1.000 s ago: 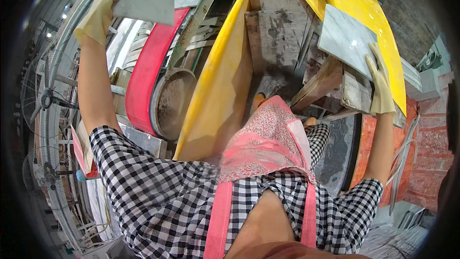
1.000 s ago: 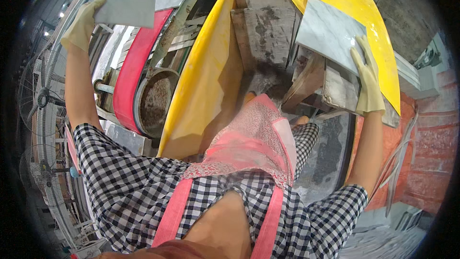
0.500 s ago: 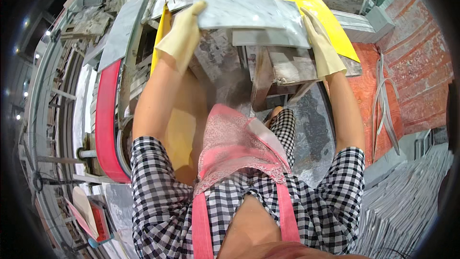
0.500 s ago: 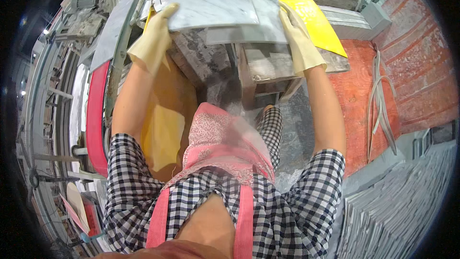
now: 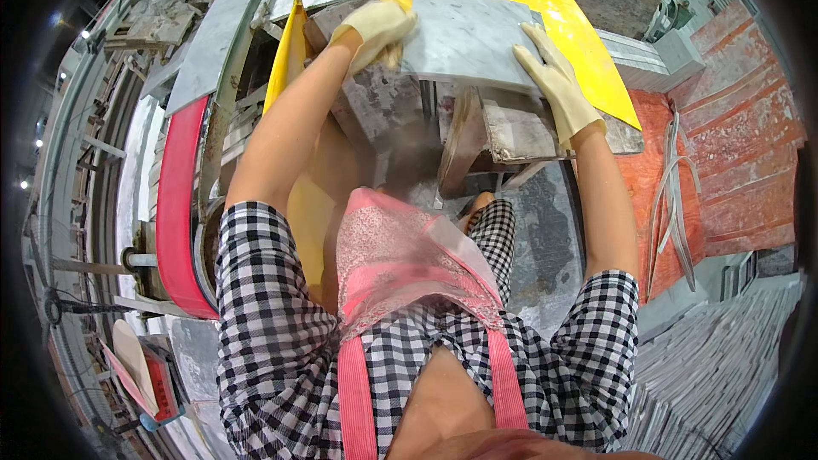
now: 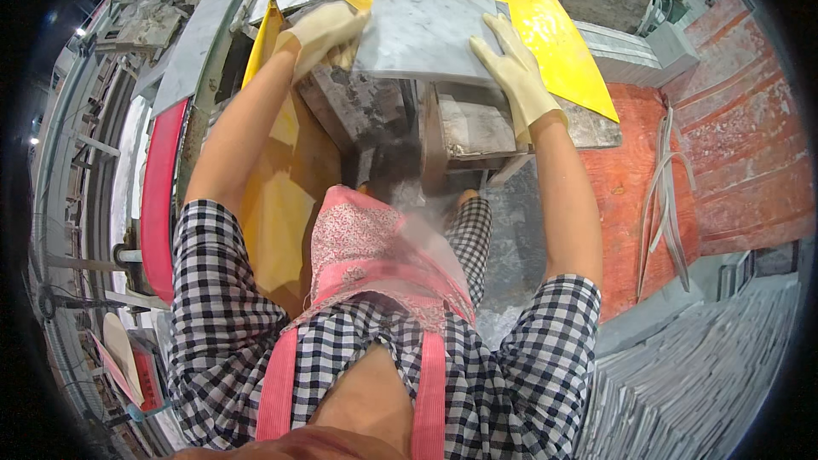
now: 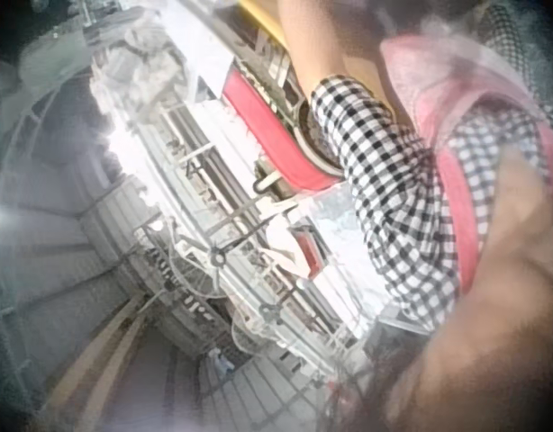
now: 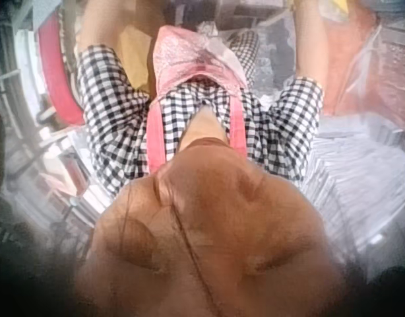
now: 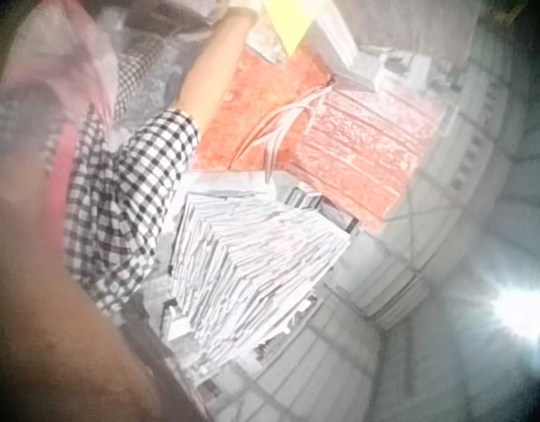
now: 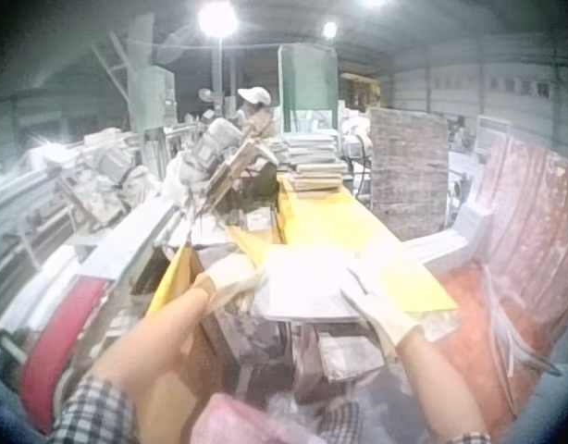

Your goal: The person repeatedly picks up rectangular tiles from a conveyor or feed area and stacks them onto a growing pile on a yellow surface. The worker uses both hands to lift, align, and place each tile, occasionally adjusting the stack to maintain alignment.

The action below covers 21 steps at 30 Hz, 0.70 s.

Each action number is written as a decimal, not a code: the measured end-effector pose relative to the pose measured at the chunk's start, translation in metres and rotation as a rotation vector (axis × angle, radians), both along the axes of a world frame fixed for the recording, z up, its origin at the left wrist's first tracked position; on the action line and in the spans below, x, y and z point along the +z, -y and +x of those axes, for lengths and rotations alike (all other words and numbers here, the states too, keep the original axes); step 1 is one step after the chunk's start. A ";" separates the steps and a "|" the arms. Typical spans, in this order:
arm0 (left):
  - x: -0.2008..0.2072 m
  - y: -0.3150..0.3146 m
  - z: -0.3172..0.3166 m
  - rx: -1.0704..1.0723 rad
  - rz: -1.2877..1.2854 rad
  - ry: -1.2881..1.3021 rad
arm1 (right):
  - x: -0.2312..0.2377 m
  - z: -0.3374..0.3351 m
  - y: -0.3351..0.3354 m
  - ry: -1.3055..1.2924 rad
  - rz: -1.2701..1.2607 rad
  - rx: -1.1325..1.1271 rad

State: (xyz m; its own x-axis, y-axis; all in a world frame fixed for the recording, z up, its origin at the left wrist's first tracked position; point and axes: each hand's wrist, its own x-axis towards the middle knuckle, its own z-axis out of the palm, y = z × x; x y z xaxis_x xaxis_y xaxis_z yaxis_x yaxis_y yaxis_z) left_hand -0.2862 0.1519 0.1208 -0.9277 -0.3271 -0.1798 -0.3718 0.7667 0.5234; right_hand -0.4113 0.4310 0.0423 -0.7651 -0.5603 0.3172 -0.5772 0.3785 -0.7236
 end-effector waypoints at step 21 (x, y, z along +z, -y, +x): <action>-0.053 -0.030 0.020 0.057 -0.023 -0.448 | -0.007 -0.016 -0.010 -0.038 -0.007 0.059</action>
State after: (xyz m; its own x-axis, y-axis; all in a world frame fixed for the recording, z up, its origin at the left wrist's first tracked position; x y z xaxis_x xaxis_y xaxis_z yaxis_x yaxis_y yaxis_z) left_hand -0.2664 0.1818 0.0677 -0.8927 -0.3793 0.2432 -0.1548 0.7651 0.6251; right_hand -0.4277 0.4412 0.0349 -0.7179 -0.6020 0.3495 -0.6256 0.3379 -0.7031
